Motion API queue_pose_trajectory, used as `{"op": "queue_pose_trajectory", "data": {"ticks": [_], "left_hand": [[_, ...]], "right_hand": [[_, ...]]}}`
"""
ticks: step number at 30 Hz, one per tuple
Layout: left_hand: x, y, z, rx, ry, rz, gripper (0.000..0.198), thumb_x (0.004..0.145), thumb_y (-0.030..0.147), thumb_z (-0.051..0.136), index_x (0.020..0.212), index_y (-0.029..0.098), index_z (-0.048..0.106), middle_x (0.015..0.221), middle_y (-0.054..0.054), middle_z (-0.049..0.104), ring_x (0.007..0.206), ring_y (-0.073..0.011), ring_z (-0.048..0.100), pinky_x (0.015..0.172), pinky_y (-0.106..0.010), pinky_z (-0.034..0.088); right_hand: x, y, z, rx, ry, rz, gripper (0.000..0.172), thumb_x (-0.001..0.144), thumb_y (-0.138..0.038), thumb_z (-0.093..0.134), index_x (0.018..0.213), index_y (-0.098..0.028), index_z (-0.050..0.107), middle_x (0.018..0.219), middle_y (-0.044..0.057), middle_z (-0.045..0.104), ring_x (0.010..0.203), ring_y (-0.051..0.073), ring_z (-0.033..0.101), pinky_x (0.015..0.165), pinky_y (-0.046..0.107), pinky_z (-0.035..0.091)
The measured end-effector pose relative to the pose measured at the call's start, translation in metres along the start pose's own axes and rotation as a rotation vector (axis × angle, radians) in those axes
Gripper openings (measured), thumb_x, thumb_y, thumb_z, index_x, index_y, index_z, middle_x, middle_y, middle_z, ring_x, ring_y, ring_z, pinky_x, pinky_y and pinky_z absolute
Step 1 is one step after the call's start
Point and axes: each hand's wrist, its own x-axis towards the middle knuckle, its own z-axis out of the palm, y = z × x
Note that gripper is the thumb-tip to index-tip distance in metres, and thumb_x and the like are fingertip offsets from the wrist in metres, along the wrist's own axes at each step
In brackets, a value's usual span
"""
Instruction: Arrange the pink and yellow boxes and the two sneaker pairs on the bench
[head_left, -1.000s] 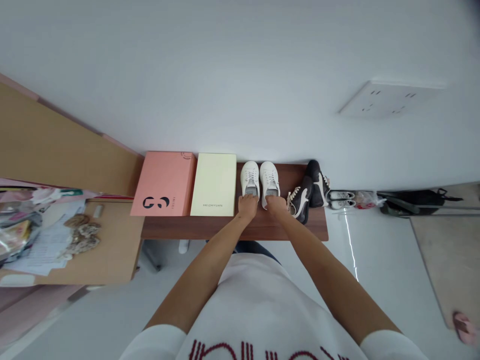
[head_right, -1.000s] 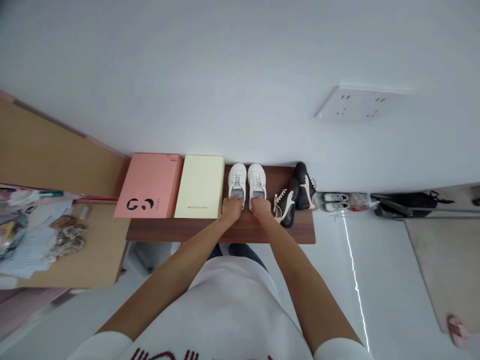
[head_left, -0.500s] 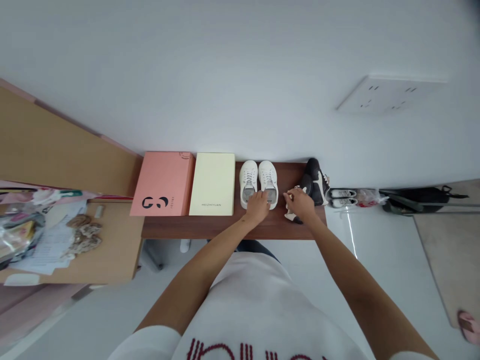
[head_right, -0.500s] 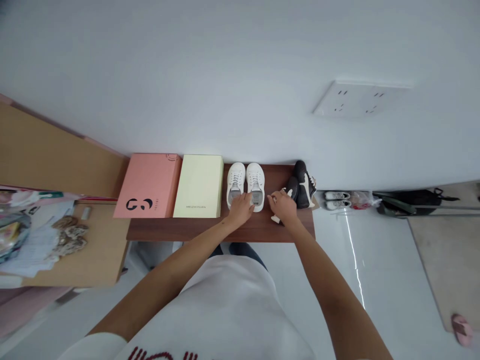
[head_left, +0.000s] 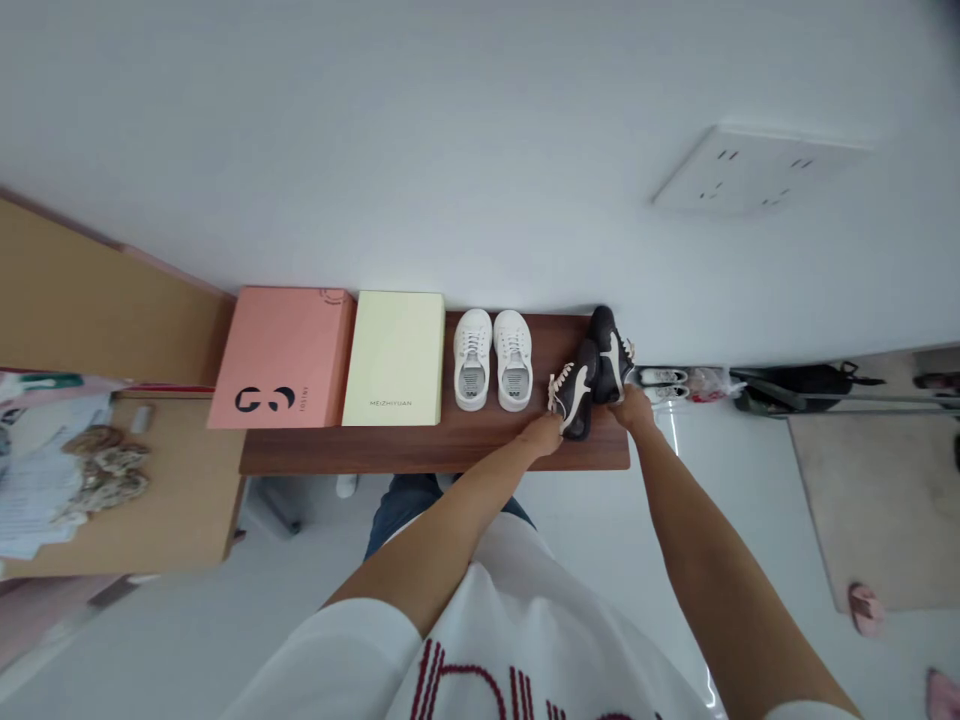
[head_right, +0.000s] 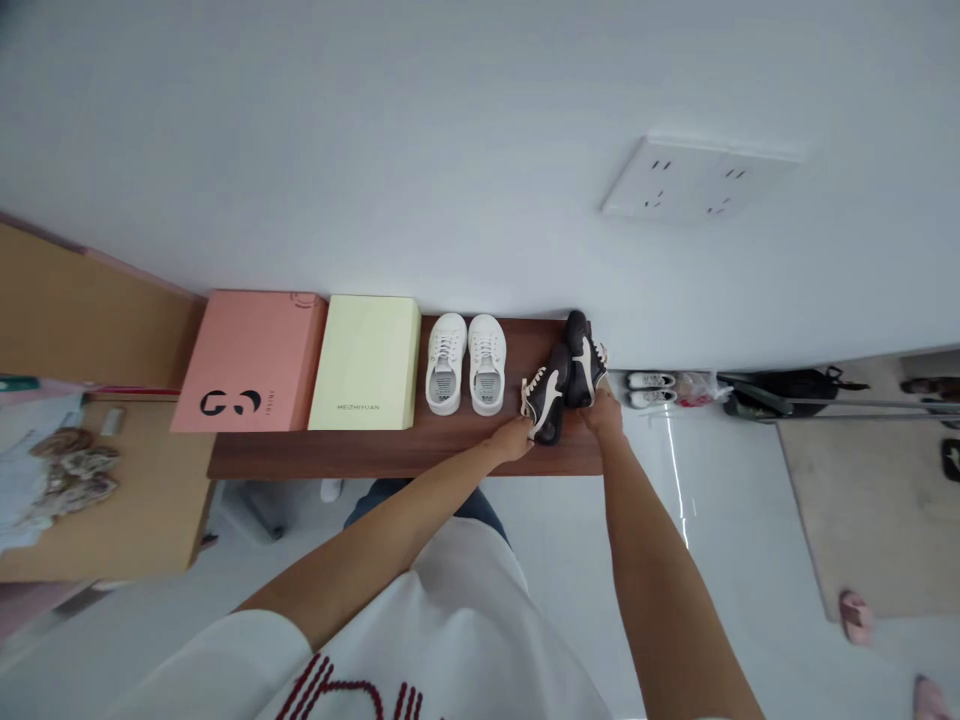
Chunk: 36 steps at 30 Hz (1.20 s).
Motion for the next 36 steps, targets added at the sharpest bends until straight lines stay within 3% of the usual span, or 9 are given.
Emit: {"op": "queue_pose_trajectory", "data": {"ticks": [5, 8, 15, 25, 36], "left_hand": [[0.001, 0.005, -0.015, 0.096, -0.006, -0.013, 0.038, 0.094, 0.037, 0.063, 0.128, 0.021, 0.06, 0.126, -0.013, 0.068, 0.124, -0.0265, 0.063, 0.102, -0.035, 0.048], [-0.003, 0.011, -0.023, 0.158, 0.054, 0.048, 0.033, 0.095, 0.042, 0.06, 0.122, 0.024, 0.063, 0.121, -0.011, 0.07, 0.125, -0.0282, 0.061, 0.102, -0.039, 0.048], [0.001, 0.036, -0.036, 0.242, 0.159, 0.125, 0.031, 0.097, 0.033, 0.054, 0.125, 0.02, 0.061, 0.11, -0.012, 0.073, 0.109, -0.0281, 0.068, 0.097, -0.04, 0.048], [0.025, 0.04, -0.067, 0.374, 0.178, 0.129, 0.029, 0.098, 0.022, 0.056, 0.123, 0.01, 0.063, 0.101, -0.017, 0.074, 0.1, -0.0281, 0.071, 0.093, -0.04, 0.049], [0.039, 0.044, -0.068, 0.461, 0.13, 0.152, 0.024, 0.095, 0.02, 0.062, 0.116, 0.01, 0.069, 0.098, -0.017, 0.075, 0.103, -0.0283, 0.072, 0.094, -0.04, 0.05]], "right_hand": [[0.003, 0.005, 0.002, 0.015, 0.014, -0.124, 0.032, 0.08, -0.039, 0.071, 0.1, -0.015, 0.067, 0.087, 0.01, 0.069, 0.086, 0.028, 0.064, 0.076, 0.035, 0.048], [0.005, 0.011, -0.004, -0.003, 0.038, -0.235, 0.033, 0.083, -0.038, 0.069, 0.108, -0.016, 0.067, 0.092, 0.011, 0.07, 0.092, 0.029, 0.065, 0.079, 0.034, 0.048], [-0.001, 0.007, -0.022, -0.212, 0.037, -0.257, 0.042, 0.09, -0.038, 0.066, 0.127, -0.019, 0.064, 0.106, 0.015, 0.07, 0.103, 0.031, 0.065, 0.085, 0.036, 0.045], [-0.016, -0.017, -0.031, -0.379, 0.027, -0.375, 0.028, 0.086, -0.023, 0.065, 0.114, -0.019, 0.067, 0.104, 0.015, 0.073, 0.109, 0.031, 0.06, 0.09, 0.038, 0.037], [-0.008, -0.018, -0.029, -0.403, -0.029, -0.314, 0.027, 0.089, -0.024, 0.064, 0.115, -0.019, 0.067, 0.106, 0.015, 0.073, 0.112, 0.03, 0.06, 0.091, 0.037, 0.035]]}}
